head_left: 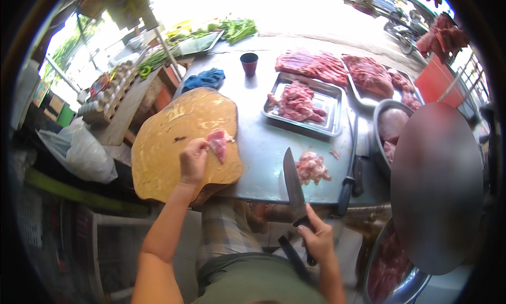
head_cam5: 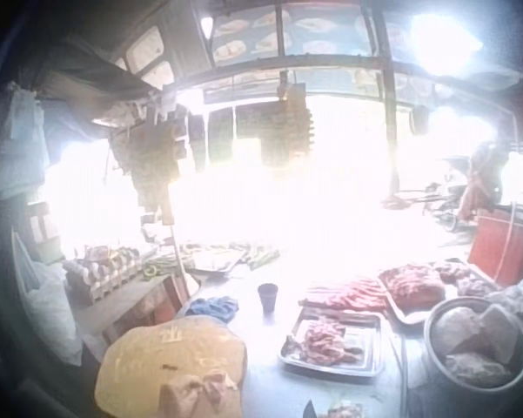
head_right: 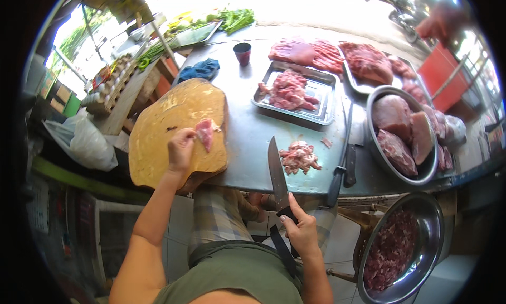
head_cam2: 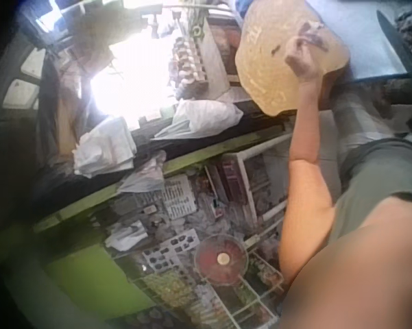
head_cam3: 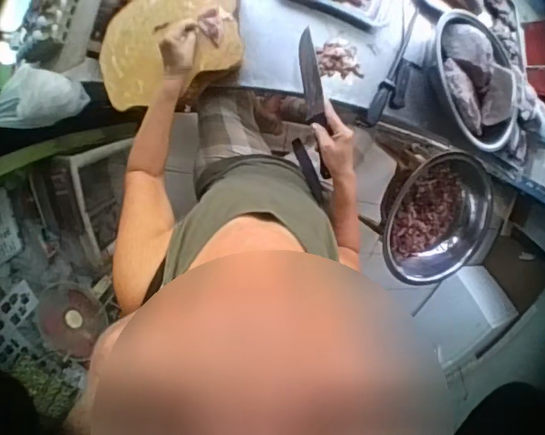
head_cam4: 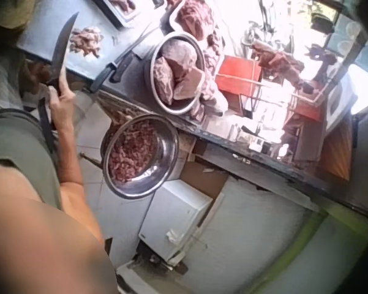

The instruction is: The person uses a cleaver to slice raw meat on a wooden cutting board. They repeatedly cut the meat into smaller pieces and transfer them to metal trays and bowls on the counter.

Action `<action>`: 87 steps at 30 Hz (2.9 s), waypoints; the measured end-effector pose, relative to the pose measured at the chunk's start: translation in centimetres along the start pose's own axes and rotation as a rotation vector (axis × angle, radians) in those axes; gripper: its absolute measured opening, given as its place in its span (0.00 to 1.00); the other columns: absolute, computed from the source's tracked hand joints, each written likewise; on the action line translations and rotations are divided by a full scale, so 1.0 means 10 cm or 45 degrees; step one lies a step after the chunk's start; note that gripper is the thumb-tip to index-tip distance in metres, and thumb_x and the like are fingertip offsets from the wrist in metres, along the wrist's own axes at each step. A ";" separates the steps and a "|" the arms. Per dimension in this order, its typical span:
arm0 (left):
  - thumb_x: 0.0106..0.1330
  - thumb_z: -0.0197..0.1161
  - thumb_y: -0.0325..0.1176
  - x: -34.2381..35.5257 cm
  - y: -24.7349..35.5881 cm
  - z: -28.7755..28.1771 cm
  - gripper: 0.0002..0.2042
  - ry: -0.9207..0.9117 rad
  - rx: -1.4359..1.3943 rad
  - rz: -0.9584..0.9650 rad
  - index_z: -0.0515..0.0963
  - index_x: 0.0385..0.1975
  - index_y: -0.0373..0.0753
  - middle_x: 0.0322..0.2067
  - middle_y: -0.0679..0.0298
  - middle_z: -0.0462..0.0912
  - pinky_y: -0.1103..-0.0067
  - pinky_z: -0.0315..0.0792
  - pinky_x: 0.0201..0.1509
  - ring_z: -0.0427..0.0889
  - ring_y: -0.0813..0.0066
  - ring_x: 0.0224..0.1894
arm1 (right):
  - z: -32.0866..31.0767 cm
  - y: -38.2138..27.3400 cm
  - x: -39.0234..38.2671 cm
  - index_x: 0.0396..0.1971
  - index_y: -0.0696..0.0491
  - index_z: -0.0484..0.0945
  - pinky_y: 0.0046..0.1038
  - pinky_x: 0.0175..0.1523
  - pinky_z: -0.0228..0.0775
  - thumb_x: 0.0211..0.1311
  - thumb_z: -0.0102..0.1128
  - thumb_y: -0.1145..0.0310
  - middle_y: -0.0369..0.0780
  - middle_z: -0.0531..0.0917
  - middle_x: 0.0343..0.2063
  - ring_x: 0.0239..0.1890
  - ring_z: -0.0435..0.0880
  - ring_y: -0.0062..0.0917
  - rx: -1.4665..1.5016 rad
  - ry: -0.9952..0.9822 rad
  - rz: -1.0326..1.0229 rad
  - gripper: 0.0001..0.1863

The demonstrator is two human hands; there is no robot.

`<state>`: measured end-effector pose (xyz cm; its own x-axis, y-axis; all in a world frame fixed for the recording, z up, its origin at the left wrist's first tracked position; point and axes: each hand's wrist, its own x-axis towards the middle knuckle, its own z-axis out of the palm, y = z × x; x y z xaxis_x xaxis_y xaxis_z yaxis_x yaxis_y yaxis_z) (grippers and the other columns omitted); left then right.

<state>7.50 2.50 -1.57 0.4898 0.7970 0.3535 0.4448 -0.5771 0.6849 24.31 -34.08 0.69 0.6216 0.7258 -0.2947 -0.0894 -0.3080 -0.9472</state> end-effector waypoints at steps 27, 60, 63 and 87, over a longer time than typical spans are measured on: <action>0.62 0.71 0.38 0.35 0.30 0.20 0.17 -0.213 0.459 -0.299 0.79 0.48 0.37 0.54 0.52 0.80 0.64 0.71 0.63 0.76 0.52 0.60 | -0.05 -0.05 0.15 0.70 0.58 0.70 0.19 0.23 0.69 0.59 0.62 0.83 0.33 0.83 0.28 0.20 0.75 0.11 -0.037 0.070 -0.192 0.35; 0.81 0.47 0.48 -0.01 0.07 0.18 0.35 0.024 -0.020 -0.207 0.55 0.72 0.20 0.74 0.32 0.53 0.62 0.45 0.81 0.47 0.39 0.79 | 1.01 -0.29 0.86 0.75 0.60 0.59 0.20 0.22 0.71 0.68 0.56 0.81 0.34 0.78 0.25 0.21 0.75 0.14 0.467 -0.225 -0.229 0.35; 0.80 0.46 0.55 0.14 0.08 0.28 0.41 -0.056 0.078 -0.253 0.44 0.75 0.22 0.75 0.32 0.47 0.58 0.36 0.82 0.38 0.38 0.80 | 1.37 -0.47 1.21 0.74 0.61 0.60 0.20 0.22 0.72 0.66 0.58 0.81 0.37 0.82 0.32 0.22 0.78 0.16 0.406 -0.216 -0.241 0.35; 0.79 0.47 0.54 0.12 0.14 0.42 0.43 -0.286 0.658 -0.129 0.40 0.76 0.22 0.77 0.35 0.44 0.59 0.34 0.83 0.37 0.43 0.81 | 1.22 -0.20 1.17 0.74 0.62 0.59 0.23 0.23 0.73 0.65 0.61 0.79 0.37 0.81 0.25 0.21 0.79 0.19 0.372 -0.563 -0.057 0.38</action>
<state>11.86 1.94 -2.83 0.5477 0.8281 0.1194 0.7792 -0.5568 0.2879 22.22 -17.45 -2.38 0.2476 0.9438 -0.2189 -0.3226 -0.1327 -0.9372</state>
